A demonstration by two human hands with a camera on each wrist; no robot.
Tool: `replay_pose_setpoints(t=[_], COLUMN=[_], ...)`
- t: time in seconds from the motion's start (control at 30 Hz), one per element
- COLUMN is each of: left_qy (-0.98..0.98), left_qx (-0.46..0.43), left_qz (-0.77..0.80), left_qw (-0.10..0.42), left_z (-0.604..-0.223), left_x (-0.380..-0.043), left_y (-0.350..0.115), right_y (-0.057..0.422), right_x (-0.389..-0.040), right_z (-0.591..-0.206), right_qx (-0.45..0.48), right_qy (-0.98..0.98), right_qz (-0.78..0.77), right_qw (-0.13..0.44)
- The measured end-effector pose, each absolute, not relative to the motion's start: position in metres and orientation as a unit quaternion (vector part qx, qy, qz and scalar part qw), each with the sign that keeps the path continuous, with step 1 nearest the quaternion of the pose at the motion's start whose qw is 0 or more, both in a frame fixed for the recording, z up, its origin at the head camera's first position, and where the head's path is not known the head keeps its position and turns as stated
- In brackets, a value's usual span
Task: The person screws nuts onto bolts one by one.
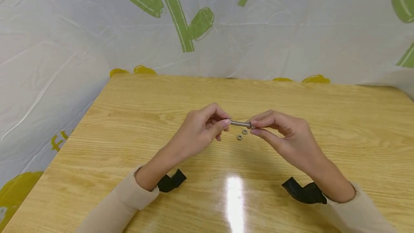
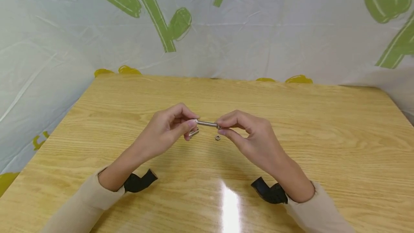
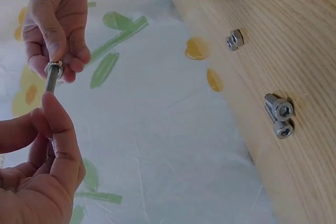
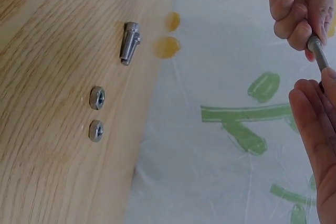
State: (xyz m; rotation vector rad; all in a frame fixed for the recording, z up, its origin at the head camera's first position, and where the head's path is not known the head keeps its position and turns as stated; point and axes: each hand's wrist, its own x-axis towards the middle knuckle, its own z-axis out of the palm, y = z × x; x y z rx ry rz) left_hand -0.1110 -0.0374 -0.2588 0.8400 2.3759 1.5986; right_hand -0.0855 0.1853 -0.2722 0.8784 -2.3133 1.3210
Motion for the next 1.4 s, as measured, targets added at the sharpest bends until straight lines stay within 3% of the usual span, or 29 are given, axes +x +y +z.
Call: replay_pose_setpoints(t=[0.17, 0.57, 0.93, 1.2, 1.4], left_qy=[0.801, 0.796, 0.766, 0.781, 0.779], left_qx=[0.277, 0.300, 0.276, 0.291, 0.313], left_qz=[0.528, 0.524, 0.572, 0.549, 0.542], left_qw=[0.061, 0.044, 0.100, 0.067, 0.043], left_z=[-0.2585, -0.2603, -0.2546, -0.2550, -0.2575], left_x=[-0.1072, -0.1063, -0.1071, -0.1062, -0.1050], left_y=[-0.0365, -0.0382, -0.0383, -0.0373, -0.0348], right_y=[0.1838, 0.1843, 0.1849, 0.1842, 0.1807], right_x=[-0.0849, -0.0799, -0.0814, -0.0806, -0.0791], right_z=[-0.2732, -0.2694, -0.2673, -0.2683, -0.2700], right_qx=[0.301, 0.247, 0.308, 0.291, 0.221], right_qy=[-0.800, -0.766, -0.771, -0.769, -0.790], right_qz=[0.491, 0.588, 0.544, 0.557, 0.564], right_qw=[0.170, 0.078, 0.124, 0.114, 0.092])
